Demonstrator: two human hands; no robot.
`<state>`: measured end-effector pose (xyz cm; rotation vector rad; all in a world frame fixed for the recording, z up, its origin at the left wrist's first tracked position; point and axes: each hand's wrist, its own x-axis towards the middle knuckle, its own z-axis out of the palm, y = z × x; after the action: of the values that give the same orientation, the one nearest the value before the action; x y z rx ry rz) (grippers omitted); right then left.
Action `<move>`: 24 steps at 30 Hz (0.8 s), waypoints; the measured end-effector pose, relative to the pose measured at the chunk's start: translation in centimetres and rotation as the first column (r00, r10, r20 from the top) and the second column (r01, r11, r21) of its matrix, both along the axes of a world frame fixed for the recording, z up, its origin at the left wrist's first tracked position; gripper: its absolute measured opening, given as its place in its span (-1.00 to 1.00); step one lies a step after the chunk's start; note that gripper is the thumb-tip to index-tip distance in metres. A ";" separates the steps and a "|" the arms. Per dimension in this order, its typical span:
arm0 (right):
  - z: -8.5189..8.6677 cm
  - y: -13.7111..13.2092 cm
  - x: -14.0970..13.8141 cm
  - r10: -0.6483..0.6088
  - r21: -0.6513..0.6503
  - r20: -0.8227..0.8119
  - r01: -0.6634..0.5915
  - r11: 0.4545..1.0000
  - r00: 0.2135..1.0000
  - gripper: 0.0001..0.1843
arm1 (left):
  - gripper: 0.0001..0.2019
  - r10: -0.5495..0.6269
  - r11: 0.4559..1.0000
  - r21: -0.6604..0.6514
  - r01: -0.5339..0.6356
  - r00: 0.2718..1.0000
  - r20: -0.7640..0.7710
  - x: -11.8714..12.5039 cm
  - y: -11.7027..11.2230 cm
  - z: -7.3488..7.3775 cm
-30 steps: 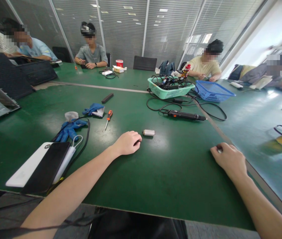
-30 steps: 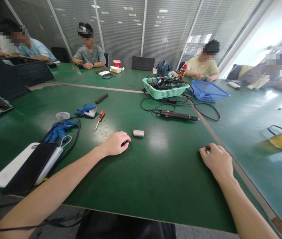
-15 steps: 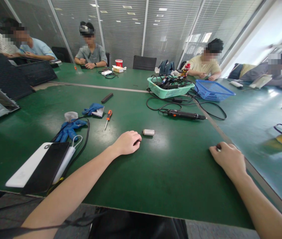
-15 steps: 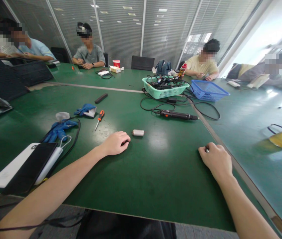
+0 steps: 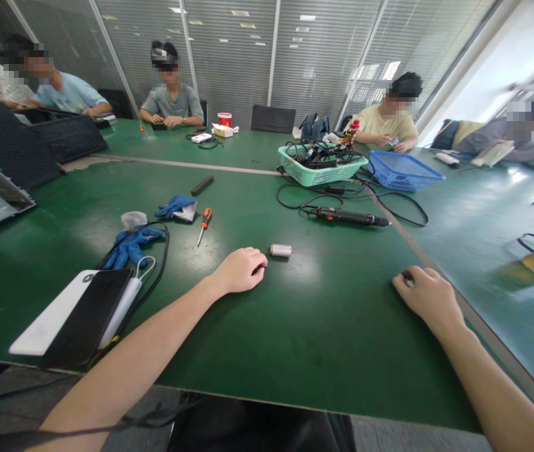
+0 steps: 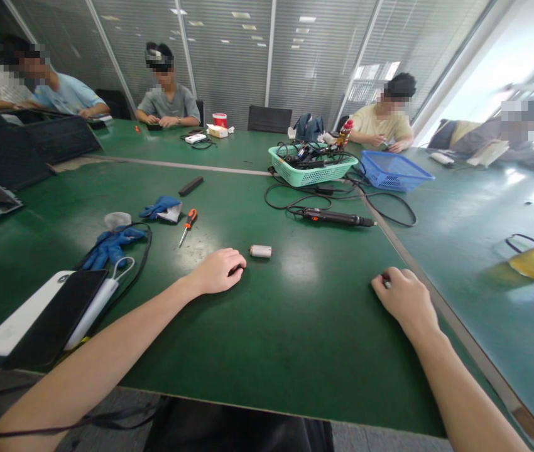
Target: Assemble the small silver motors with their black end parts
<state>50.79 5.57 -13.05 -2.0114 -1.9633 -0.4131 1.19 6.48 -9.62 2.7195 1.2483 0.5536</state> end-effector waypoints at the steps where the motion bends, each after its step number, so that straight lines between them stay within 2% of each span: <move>1: 0.1 -0.1 -0.5 0.090 0.004 -0.023 -0.090 0.996 0.996 -0.67 | -0.87 -0.002 1.000 0.000 0.002 1.000 -0.001 0.0 0.0 0.0; 4: 0.5 -0.4 -2.7 0.317 -0.004 -0.104 -0.319 0.948 0.943 -0.71 | -0.87 -0.004 1.000 0.002 0.004 1.000 -0.003 0.1 0.0 0.0; 6: 0.8 -0.7 -4.0 0.384 -0.014 -0.139 -0.389 0.921 0.913 -0.74 | -0.87 -0.004 1.000 0.005 0.004 1.000 -0.003 0.1 0.0 0.1; 13: 1.1 -0.9 -5.4 0.416 0.006 -0.131 -0.418 0.908 0.900 -0.81 | -0.88 -0.012 1.000 0.003 0.012 1.000 -0.008 0.1 0.0 0.1; 16: 1.4 -0.5 -6.9 0.463 -0.014 -0.132 -0.468 0.884 0.877 -0.84 | -0.89 -0.010 1.000 0.005 0.010 1.000 -0.001 0.2 0.0 0.1; 19: 2.1 -0.1 -10.8 0.561 -0.044 -0.158 -0.574 0.818 0.812 -0.88 | -0.90 -0.008 1.000 -0.001 0.008 1.000 0.009 0.3 0.0 0.3; 24: 3.3 0.1 -19.7 0.739 -0.066 -0.187 -0.758 0.648 0.648 -0.93 | -0.92 -0.007 1.000 -0.024 0.007 1.000 0.025 0.8 -0.4 1.0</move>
<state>31.08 5.64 -9.75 -1.0413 -2.5418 0.0817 1.97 6.04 -8.65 2.6881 1.2312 0.5657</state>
